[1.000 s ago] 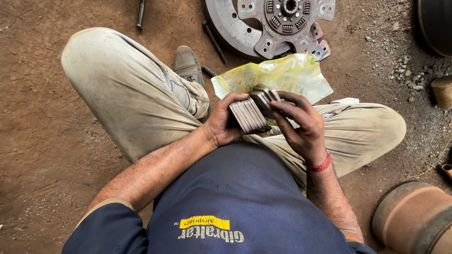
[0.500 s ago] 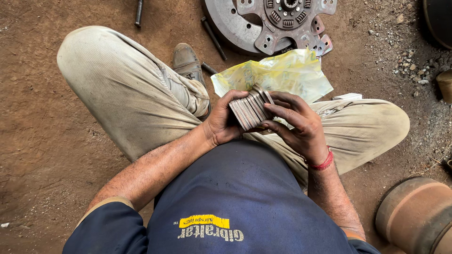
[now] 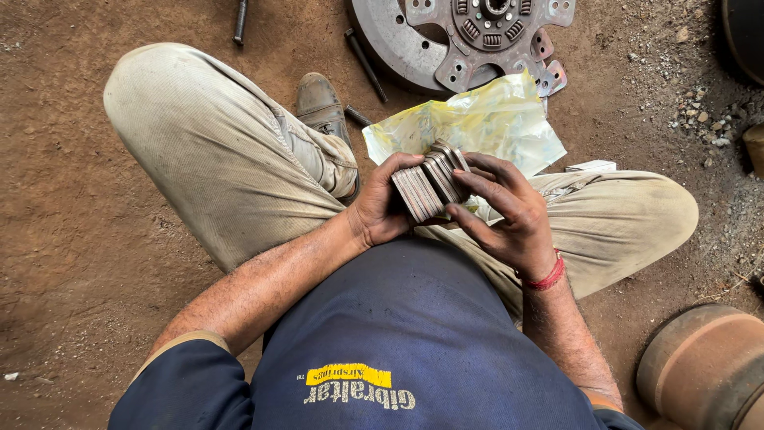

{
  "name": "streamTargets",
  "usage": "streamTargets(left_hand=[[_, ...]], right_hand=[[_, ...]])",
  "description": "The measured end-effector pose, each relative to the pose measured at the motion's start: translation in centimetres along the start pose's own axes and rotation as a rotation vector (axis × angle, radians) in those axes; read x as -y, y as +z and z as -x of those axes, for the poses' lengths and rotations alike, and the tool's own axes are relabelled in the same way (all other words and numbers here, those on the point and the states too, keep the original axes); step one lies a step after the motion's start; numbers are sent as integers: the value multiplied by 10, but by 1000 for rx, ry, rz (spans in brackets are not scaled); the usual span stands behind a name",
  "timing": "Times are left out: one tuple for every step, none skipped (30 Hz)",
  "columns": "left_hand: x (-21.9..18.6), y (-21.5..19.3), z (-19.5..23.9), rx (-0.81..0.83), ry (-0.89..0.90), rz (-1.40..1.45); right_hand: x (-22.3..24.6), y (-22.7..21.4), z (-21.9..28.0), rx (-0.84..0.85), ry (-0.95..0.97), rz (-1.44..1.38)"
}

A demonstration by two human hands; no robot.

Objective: The person sits on the ground and cleans a metal mechanical part using a rag and liquid from a bottle. They then open a package containing small metal plates and place them on the part.

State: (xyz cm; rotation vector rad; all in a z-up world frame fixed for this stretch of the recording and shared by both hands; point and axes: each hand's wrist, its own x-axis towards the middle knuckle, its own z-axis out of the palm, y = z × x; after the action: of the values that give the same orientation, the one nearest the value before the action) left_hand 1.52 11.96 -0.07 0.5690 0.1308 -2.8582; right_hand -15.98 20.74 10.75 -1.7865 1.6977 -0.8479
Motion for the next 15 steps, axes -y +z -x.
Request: streamTargets(left_hand=[[0,-1,0,1,-2,16],[0,-1,-1,2,-5,31],[0,-2,-1,4,-7,47],[1,-2,-1,6,-4,46],[1,-3,-1,8,-1,44],[1,-3,-1,11,1,43],[1,-3,-1,16,4,40],[1,-3,-1,22,6,37],[1,-3,-1,27,9,34],[1,-3,-2,24,10,37],[1,-2,-2,21,11,41],[2,-2,-2,17,12,45],[2,-3,-2,1,27,41],[2,-3,-3,-15,42,36],[2,-3,-3,-31,58,32]], right_hand=[[0,0,-1,4,-6,5],[0,0,-1,9,-11,10],[0,0,-1,11,-8,7],[0,-1,-2,12,-6,5],[0,-1,-2,14,-3,3],[0,-1,-2,11,-6,13],[0,-1,-2,7,-9,23],[0,-1,-2,3,-13,33],[0,0,-3,-1,-10,31],[0,0,-3,-6,-7,28],[1,1,-2,-10,-3,26],[1,1,-2,-16,5,28],[1,1,-2,-21,12,31],[1,2,-2,-27,19,33],[2,2,-3,-27,20,31]])
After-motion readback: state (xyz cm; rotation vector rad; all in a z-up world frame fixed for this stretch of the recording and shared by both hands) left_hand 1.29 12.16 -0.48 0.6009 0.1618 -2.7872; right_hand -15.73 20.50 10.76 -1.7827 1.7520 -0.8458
